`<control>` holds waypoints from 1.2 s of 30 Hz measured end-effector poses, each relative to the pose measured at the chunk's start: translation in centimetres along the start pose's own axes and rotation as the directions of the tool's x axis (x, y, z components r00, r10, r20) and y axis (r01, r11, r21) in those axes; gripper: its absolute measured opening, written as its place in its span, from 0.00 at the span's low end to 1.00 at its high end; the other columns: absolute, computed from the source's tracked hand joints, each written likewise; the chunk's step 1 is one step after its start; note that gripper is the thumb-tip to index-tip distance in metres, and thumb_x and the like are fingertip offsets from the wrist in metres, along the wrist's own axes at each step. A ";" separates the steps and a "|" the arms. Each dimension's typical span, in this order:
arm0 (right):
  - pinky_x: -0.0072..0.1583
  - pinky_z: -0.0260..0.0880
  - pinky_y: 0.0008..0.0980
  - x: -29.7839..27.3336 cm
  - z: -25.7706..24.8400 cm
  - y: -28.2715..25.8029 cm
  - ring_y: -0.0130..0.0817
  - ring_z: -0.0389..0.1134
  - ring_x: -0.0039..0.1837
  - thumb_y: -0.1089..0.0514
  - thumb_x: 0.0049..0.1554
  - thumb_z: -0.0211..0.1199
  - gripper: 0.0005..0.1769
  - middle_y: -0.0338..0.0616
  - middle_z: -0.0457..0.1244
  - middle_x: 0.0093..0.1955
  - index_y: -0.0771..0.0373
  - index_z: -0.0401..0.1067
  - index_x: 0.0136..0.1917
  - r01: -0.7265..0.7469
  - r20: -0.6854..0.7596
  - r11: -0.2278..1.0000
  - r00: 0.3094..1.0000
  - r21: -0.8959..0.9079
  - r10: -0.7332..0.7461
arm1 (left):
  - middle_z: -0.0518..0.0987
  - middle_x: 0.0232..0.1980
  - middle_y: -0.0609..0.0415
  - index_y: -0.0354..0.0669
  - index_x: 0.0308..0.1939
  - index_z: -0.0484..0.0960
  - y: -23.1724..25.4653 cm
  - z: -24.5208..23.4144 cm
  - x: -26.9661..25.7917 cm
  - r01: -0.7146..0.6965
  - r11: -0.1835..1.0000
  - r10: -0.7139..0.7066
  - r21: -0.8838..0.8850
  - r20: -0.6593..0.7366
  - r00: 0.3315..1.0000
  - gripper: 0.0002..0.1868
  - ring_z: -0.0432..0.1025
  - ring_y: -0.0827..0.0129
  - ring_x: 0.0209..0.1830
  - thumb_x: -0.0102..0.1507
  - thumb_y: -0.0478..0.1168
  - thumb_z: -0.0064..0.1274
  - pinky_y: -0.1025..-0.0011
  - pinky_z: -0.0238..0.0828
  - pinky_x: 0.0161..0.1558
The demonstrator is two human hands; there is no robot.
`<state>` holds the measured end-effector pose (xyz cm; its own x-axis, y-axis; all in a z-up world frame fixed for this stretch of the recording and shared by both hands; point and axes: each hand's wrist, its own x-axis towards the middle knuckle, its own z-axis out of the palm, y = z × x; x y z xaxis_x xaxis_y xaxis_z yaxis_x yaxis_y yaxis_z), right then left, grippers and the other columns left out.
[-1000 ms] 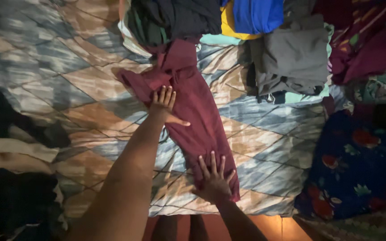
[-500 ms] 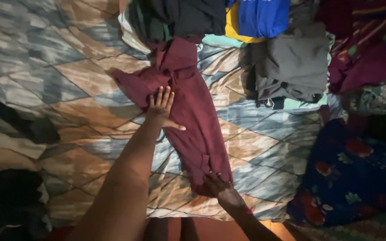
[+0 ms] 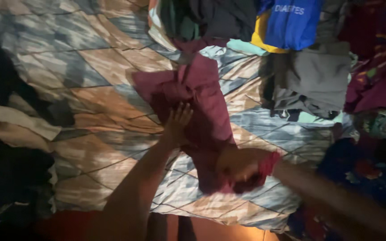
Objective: The person folds clothes on a bed by hand, picking up items like a maroon shirt, a beige garment, and black pants one by one, smoothing them out, folding them into rectangular shapes, and stacking them into piles.
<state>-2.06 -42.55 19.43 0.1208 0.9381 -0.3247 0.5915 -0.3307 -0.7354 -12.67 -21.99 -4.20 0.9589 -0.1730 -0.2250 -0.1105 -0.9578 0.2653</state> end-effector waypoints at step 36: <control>0.78 0.47 0.57 4.2 15.5 13.8 0.47 0.51 0.81 0.48 0.50 0.67 0.44 0.50 0.56 0.77 0.50 0.59 0.78 -0.132 -0.242 0.743 0.969 -0.656 -0.041 | 0.49 0.82 0.44 0.47 0.74 0.65 -1.4 -2.7 2.4 0.050 0.983 -0.106 -0.179 -0.321 0.941 0.59 0.38 0.48 0.83 0.49 0.78 0.56 0.27 0.38 0.71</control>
<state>-5.76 -44.78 -1.26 0.2853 0.9481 -0.1405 0.9467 -0.3016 -0.1131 -9.47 -20.48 -2.58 0.9981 0.0125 0.0609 -0.0141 -0.9085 0.4175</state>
